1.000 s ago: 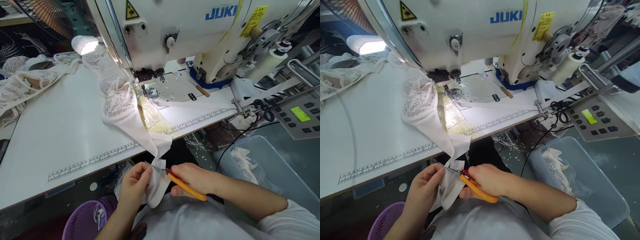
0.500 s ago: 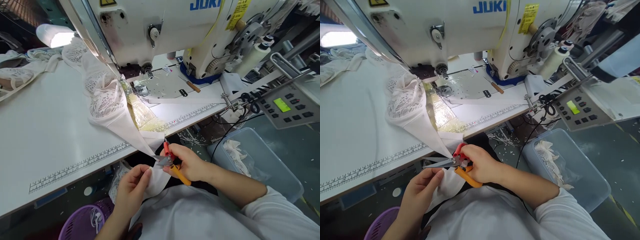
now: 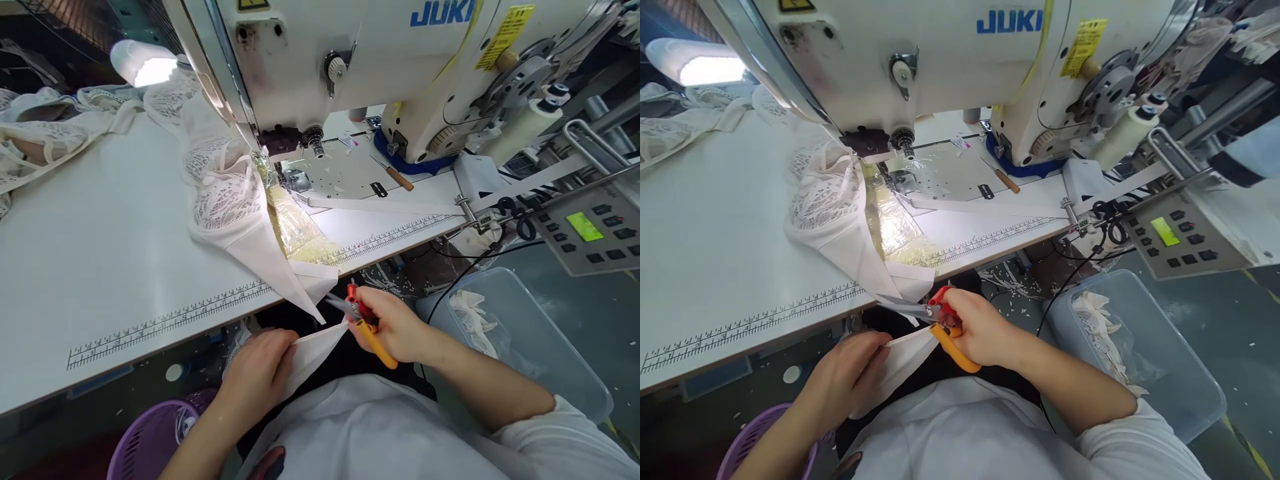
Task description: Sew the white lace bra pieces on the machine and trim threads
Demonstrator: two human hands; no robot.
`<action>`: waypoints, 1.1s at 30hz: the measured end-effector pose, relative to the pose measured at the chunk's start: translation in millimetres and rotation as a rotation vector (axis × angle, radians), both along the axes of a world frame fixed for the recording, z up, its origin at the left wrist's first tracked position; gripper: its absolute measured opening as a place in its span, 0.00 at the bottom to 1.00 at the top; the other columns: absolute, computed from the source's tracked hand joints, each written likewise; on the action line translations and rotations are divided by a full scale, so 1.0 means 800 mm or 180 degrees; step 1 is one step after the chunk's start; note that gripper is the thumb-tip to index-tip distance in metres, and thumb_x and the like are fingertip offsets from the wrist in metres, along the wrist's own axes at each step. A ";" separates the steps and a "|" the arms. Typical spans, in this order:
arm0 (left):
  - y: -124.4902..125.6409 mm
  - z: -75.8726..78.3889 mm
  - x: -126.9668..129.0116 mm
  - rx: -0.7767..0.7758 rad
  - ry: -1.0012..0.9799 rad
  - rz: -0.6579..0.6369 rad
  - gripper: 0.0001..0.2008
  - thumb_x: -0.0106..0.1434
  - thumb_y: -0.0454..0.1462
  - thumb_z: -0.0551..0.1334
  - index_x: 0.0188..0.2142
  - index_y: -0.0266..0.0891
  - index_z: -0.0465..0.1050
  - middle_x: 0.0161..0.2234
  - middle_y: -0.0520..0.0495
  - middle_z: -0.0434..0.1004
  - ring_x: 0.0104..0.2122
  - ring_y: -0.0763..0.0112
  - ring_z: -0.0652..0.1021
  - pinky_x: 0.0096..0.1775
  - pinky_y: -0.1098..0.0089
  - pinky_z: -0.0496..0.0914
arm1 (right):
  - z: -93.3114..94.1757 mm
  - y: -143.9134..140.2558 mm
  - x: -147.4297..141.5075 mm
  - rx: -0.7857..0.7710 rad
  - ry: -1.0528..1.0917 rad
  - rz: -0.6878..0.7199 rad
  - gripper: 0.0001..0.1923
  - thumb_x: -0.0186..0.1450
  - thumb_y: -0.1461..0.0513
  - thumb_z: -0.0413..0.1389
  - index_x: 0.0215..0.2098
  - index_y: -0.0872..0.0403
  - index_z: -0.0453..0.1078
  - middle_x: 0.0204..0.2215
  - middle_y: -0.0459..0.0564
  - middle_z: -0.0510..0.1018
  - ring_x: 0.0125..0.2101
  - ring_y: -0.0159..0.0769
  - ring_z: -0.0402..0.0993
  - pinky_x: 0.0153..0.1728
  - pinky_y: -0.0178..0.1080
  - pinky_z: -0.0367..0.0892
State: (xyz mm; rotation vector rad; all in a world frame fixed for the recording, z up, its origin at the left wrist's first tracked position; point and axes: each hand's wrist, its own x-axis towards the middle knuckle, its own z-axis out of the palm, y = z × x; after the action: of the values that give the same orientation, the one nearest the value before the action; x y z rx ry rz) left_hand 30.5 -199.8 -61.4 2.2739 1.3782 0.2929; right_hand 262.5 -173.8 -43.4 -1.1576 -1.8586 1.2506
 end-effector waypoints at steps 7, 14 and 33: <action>0.000 -0.002 -0.046 0.0059 0.0524 0.0153 0.14 0.64 0.41 0.48 0.32 0.41 0.70 0.29 0.48 0.77 0.30 0.66 0.77 0.31 0.69 0.68 | -0.013 -0.007 0.039 0.0080 -0.0575 -0.0420 0.05 0.53 0.66 0.50 0.28 0.53 0.57 0.24 0.44 0.64 0.23 0.30 0.59 0.23 0.34 0.60; -0.004 0.013 -0.024 -0.0215 0.0612 -0.0089 0.15 0.65 0.38 0.48 0.29 0.39 0.70 0.28 0.48 0.75 0.31 0.64 0.75 0.33 0.65 0.67 | -0.022 -0.006 0.033 0.0842 -0.1008 -0.0937 0.10 0.52 0.69 0.51 0.33 0.53 0.62 0.28 0.47 0.71 0.25 0.32 0.65 0.25 0.34 0.63; -0.013 0.023 -0.072 -0.0045 0.0165 -0.0533 0.14 0.61 0.38 0.51 0.35 0.45 0.75 0.27 0.50 0.76 0.26 0.66 0.76 0.35 0.68 0.69 | -0.043 -0.021 -0.027 -0.0462 -0.0166 0.0929 0.07 0.51 0.65 0.58 0.30 0.55 0.66 0.25 0.43 0.69 0.24 0.28 0.65 0.22 0.29 0.58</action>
State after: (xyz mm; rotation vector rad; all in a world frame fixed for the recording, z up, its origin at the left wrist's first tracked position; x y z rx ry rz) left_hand -27.4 -210.5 -43.3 2.3825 1.2007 0.1699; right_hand 241.1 -190.8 -77.6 -1.0259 -2.0592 1.5508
